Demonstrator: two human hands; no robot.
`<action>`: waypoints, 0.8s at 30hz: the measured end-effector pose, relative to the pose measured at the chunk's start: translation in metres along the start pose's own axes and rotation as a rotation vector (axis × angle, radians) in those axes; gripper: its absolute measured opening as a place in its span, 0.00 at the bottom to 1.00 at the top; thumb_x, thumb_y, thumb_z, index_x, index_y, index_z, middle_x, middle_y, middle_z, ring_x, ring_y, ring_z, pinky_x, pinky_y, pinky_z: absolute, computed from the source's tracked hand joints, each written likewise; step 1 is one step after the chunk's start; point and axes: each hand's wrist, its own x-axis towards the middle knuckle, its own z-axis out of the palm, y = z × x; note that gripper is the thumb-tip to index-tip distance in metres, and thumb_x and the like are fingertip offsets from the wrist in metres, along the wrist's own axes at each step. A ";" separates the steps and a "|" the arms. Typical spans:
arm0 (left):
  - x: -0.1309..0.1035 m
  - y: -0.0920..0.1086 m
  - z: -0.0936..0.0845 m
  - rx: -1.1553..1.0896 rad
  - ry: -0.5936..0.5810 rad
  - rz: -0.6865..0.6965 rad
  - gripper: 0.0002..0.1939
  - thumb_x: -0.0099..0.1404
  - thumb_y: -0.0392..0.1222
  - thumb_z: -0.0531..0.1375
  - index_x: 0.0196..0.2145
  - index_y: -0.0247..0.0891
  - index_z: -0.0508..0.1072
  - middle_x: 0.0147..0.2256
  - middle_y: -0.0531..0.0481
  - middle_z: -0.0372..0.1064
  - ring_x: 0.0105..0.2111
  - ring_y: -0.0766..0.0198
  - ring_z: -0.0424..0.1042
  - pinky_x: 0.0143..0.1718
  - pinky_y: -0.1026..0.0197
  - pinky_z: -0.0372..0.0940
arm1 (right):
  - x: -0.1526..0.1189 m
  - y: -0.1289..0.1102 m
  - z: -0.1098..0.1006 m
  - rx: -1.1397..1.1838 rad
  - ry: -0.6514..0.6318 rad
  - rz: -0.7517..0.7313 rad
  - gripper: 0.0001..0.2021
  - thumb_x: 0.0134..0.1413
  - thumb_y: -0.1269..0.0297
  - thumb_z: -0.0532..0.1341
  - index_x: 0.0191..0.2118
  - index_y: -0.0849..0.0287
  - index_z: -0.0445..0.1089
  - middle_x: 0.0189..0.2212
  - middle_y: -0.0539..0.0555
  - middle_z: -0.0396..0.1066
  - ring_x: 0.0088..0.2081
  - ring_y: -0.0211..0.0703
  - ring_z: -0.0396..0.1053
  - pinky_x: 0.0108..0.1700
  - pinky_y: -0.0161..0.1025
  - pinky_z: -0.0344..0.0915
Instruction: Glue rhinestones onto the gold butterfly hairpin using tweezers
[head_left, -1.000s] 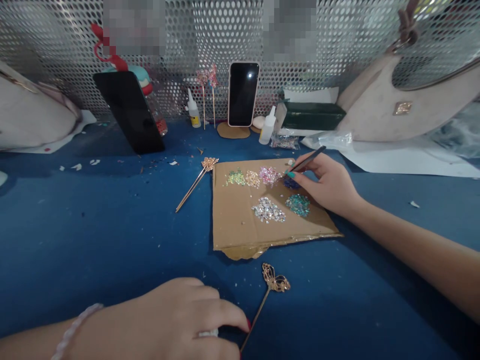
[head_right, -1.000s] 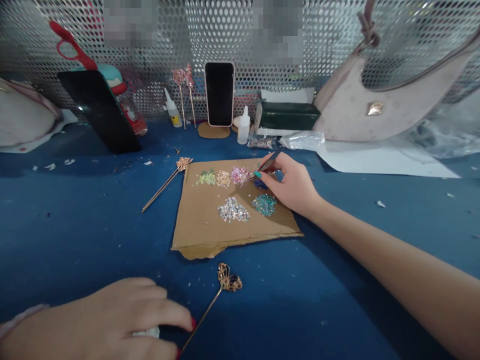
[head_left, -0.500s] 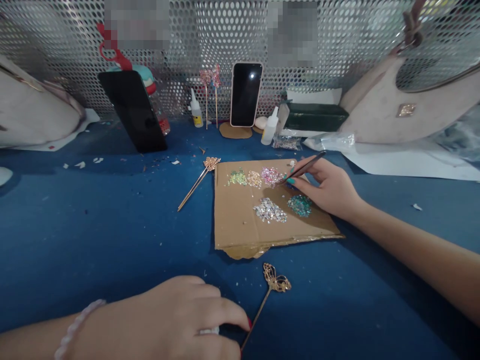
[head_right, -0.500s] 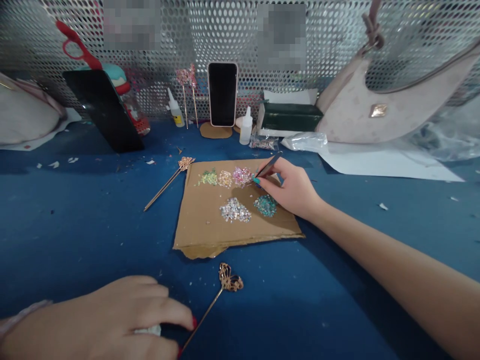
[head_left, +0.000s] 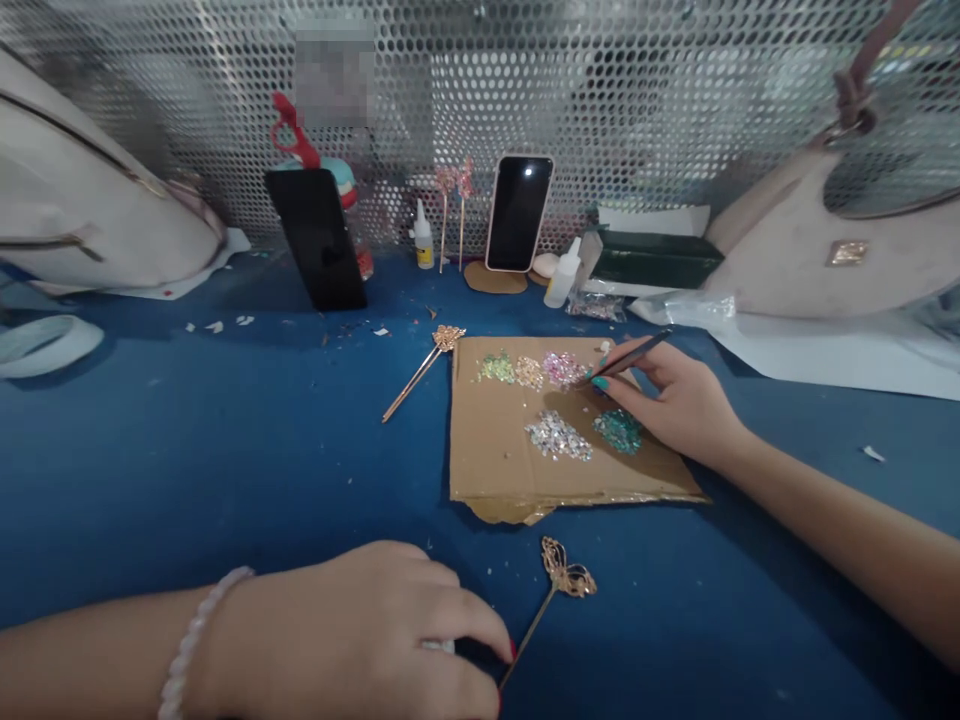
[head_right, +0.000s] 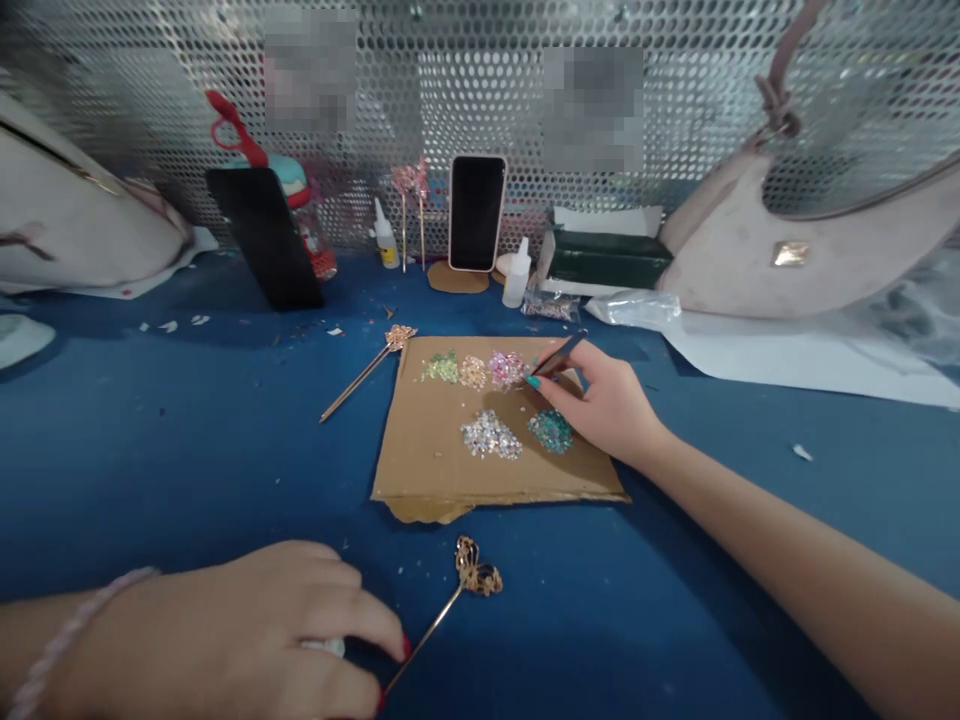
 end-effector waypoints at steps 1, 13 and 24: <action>0.000 0.000 0.001 0.017 0.024 0.015 0.10 0.67 0.44 0.56 0.45 0.41 0.68 0.50 0.55 0.68 0.32 0.65 0.68 0.34 0.59 0.61 | 0.001 -0.001 0.000 -0.007 0.009 -0.003 0.11 0.57 0.58 0.60 0.38 0.61 0.68 0.36 0.52 0.71 0.37 0.40 0.70 0.41 0.44 0.68; -0.002 -0.001 0.011 0.153 0.122 0.086 0.10 0.64 0.43 0.55 0.42 0.44 0.73 0.51 0.56 0.67 0.30 0.67 0.68 0.30 0.59 0.62 | 0.006 0.000 0.002 -0.085 0.050 0.025 0.10 0.57 0.58 0.59 0.38 0.60 0.69 0.35 0.52 0.72 0.34 0.38 0.70 0.37 0.41 0.69; -0.002 -0.001 0.015 0.085 0.187 0.093 0.08 0.65 0.44 0.57 0.39 0.37 0.69 0.50 0.49 0.67 0.36 0.65 0.72 0.36 0.62 0.64 | 0.007 -0.002 0.001 -0.159 0.004 0.023 0.11 0.60 0.60 0.57 0.46 0.58 0.68 0.44 0.55 0.70 0.40 0.40 0.70 0.41 0.42 0.70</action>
